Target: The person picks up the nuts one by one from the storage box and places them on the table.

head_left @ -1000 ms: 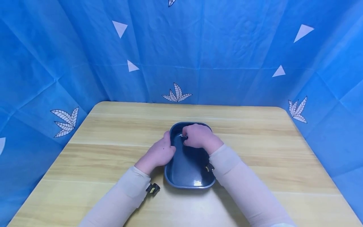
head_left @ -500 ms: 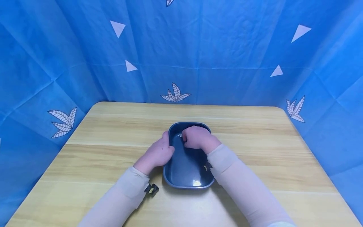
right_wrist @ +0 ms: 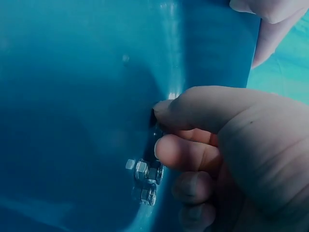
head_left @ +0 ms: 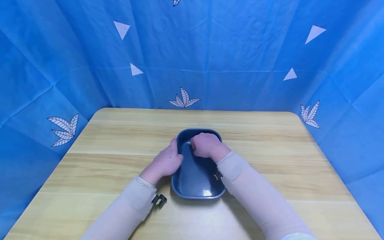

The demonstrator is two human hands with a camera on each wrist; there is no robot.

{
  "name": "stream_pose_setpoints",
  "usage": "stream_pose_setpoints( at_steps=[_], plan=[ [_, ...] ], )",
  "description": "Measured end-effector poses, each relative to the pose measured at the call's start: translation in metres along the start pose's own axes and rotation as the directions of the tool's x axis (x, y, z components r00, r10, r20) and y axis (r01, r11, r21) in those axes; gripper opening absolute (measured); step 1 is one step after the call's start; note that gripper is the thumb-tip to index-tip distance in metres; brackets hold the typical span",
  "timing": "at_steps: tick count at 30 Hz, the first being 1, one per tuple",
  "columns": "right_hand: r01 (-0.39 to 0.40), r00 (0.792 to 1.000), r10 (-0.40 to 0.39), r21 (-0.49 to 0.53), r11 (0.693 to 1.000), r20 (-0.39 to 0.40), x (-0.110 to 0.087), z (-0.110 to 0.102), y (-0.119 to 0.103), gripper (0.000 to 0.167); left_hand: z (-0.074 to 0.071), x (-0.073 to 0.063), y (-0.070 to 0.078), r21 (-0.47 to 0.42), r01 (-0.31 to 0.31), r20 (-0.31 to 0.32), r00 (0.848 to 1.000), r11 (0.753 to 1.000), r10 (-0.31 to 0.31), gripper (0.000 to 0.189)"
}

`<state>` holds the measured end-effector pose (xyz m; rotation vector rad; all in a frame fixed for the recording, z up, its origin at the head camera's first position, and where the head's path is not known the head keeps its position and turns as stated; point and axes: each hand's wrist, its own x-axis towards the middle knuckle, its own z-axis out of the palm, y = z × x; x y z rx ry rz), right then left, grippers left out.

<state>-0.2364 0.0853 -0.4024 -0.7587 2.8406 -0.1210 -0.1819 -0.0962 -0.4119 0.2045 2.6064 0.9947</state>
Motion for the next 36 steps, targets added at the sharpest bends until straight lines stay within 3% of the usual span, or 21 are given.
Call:
stream_pose_setpoints(
  at_steps=[6, 18, 36],
  plan=[
    [0.019, 1.000, -0.019, -0.018, 1.000, -0.004, 0.0001, -0.0008, -0.0019, 0.018, -0.0005, 0.0011, 0.0006, -0.004, 0.012, 0.010, 1.000, 1.000, -0.012, 0.070],
    [0.061, 0.998, -0.060, -0.040, 0.997, 0.035, 0.0024, 0.0054, -0.0075, 0.019, 0.0011, 0.0009, -0.0019, 0.034, -0.020, -0.008, 1.000, 0.999, 0.021, 0.069],
    [0.012, 0.998, -0.011, -0.018, 1.000, 0.057, 0.0051, 0.0018, -0.0081, 0.023, 0.0010, 0.0013, -0.0021, 0.040, -0.028, -0.028, 0.999, 0.999, 0.029, 0.070]
  ],
)
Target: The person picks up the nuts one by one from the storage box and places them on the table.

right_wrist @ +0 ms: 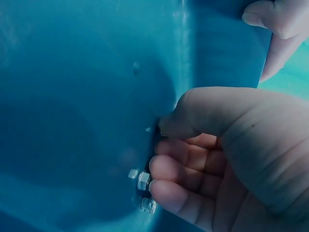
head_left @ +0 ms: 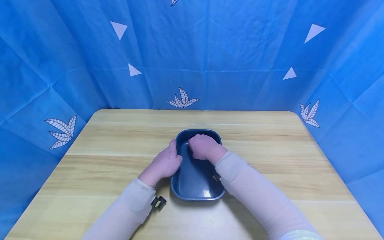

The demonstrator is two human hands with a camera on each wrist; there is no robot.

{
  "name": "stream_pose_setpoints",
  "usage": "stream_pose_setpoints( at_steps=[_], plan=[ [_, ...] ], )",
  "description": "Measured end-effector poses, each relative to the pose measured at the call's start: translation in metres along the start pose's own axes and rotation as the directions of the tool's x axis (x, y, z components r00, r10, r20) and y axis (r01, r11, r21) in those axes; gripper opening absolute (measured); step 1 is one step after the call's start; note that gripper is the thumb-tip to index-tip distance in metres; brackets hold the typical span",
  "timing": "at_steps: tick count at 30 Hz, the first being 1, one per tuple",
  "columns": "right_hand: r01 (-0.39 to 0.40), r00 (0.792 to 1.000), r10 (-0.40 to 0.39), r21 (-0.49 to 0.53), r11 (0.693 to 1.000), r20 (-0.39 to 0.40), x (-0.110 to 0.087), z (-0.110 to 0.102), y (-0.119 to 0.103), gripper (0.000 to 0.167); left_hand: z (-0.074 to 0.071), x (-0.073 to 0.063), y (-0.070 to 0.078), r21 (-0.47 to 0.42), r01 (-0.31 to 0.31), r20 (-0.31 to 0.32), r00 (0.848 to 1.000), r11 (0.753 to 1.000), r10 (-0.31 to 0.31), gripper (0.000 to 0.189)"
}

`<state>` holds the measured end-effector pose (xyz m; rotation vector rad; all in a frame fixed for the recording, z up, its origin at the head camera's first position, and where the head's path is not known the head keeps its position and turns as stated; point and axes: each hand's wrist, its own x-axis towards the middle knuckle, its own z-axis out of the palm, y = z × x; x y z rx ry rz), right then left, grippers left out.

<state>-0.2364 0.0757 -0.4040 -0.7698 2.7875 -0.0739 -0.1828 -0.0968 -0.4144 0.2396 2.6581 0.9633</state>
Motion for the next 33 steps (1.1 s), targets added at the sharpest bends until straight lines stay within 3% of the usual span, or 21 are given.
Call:
stream_pose_setpoints(
  at_steps=[6, 16, 26, 33],
  plan=[
    [0.018, 1.000, -0.018, 0.000, 1.000, -0.008, 0.000, 0.000, 0.002, 0.019, 0.000, 0.001, 0.001, -0.004, 0.003, 0.000, 1.000, 1.000, -0.003, 0.071],
    [0.069, 0.998, -0.069, 0.060, 0.996, -0.004, -0.004, -0.004, 0.004, 0.027, -0.001, 0.000, 0.001, 0.001, -0.002, -0.004, 1.000, 1.000, 0.002, 0.070],
    [0.067, 0.998, -0.068, 0.114, 0.991, 0.000, -0.006, -0.010, 0.004, 0.015, -0.003, -0.001, 0.000, -0.017, -0.003, -0.002, 1.000, 1.000, 0.003, 0.070],
    [0.097, 0.995, -0.092, 0.118, 0.988, -0.050, -0.012, -0.017, 0.004, 0.011, -0.001, -0.001, 0.002, -0.022, -0.007, -0.007, 1.000, 1.000, 0.006, 0.069]
  ],
)
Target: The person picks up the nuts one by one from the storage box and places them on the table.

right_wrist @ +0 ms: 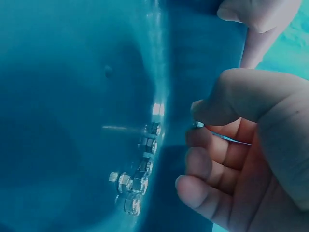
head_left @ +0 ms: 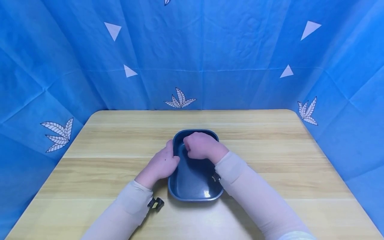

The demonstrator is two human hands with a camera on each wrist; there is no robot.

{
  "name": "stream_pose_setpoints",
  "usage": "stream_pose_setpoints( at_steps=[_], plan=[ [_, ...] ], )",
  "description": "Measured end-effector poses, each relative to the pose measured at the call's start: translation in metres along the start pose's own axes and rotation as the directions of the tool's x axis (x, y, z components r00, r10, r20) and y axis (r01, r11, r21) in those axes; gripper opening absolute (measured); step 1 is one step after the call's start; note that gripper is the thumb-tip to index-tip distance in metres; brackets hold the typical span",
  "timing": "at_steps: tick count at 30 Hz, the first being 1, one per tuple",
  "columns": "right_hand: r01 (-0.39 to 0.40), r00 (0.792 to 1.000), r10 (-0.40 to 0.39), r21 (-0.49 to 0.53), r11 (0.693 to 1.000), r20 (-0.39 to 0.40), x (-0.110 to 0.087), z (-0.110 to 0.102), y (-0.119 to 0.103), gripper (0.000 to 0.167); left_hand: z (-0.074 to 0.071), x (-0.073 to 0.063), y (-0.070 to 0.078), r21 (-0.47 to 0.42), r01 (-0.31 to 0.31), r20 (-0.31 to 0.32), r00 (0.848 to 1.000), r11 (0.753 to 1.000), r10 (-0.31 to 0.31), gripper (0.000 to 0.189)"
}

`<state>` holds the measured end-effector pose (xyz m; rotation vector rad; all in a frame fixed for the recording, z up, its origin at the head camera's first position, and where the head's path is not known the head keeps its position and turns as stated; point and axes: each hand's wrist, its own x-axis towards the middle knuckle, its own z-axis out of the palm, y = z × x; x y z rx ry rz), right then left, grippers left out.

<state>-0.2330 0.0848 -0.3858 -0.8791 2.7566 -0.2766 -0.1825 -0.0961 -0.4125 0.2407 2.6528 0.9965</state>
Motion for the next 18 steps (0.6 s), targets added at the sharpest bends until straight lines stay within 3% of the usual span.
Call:
stream_pose_setpoints(
  at_steps=[18],
  plan=[
    [0.000, 0.994, 0.006, 0.057, 0.998, -0.107, -0.018, -0.033, -0.003, 0.006, -0.002, 0.000, 0.000, 0.023, -0.010, -0.018, 1.000, 1.000, 0.010, 0.069]
  ],
)
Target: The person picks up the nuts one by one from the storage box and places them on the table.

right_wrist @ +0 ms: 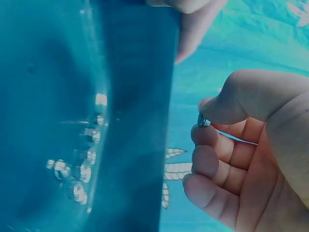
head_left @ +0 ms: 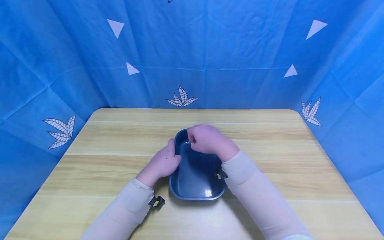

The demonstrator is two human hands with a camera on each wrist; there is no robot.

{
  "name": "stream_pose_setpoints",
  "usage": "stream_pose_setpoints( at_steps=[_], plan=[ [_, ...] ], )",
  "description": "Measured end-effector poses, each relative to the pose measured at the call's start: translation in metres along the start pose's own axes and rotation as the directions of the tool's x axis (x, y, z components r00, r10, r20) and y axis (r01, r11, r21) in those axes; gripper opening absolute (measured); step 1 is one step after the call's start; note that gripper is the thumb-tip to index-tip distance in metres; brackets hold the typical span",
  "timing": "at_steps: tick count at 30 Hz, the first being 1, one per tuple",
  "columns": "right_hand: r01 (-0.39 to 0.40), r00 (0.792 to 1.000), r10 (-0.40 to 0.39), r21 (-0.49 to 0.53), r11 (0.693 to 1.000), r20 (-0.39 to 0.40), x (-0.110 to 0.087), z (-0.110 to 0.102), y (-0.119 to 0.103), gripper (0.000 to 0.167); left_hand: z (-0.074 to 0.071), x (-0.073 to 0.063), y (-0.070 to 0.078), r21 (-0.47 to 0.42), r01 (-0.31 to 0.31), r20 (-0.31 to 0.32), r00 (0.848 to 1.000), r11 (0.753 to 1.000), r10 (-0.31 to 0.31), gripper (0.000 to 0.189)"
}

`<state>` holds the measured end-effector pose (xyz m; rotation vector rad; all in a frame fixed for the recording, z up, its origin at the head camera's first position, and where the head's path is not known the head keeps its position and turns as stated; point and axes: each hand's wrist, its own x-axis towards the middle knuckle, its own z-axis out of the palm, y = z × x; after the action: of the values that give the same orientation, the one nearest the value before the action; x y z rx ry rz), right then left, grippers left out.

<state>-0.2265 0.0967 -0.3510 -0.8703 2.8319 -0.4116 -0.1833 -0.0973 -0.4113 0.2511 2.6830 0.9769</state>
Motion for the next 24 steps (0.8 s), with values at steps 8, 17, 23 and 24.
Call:
stream_pose_setpoints(
  at_steps=[8, 17, 23, 24],
  plan=[
    [0.016, 0.996, -0.015, 0.021, 1.000, -0.091, -0.012, -0.011, 0.002, 0.009, 0.002, 0.000, -0.001, -0.005, 0.006, -0.004, 1.000, 1.000, -0.006, 0.070],
    [-0.015, 0.988, 0.021, 0.038, 0.999, -0.152, -0.029, -0.029, 0.006, 0.012, 0.002, 0.001, -0.002, -0.027, -0.001, -0.010, 1.000, 1.000, 0.000, 0.070],
    [-0.046, 0.979, 0.058, 0.064, 0.997, -0.198, -0.039, -0.030, 0.015, 0.010, 0.003, 0.000, -0.002, -0.032, -0.004, -0.007, 1.000, 0.999, 0.004, 0.070],
    [-0.049, 0.977, 0.062, 0.067, 0.997, -0.206, -0.040, -0.029, 0.017, 0.010, 0.003, 0.000, -0.003, -0.031, -0.003, -0.006, 1.000, 1.000, 0.003, 0.070]
  ],
)
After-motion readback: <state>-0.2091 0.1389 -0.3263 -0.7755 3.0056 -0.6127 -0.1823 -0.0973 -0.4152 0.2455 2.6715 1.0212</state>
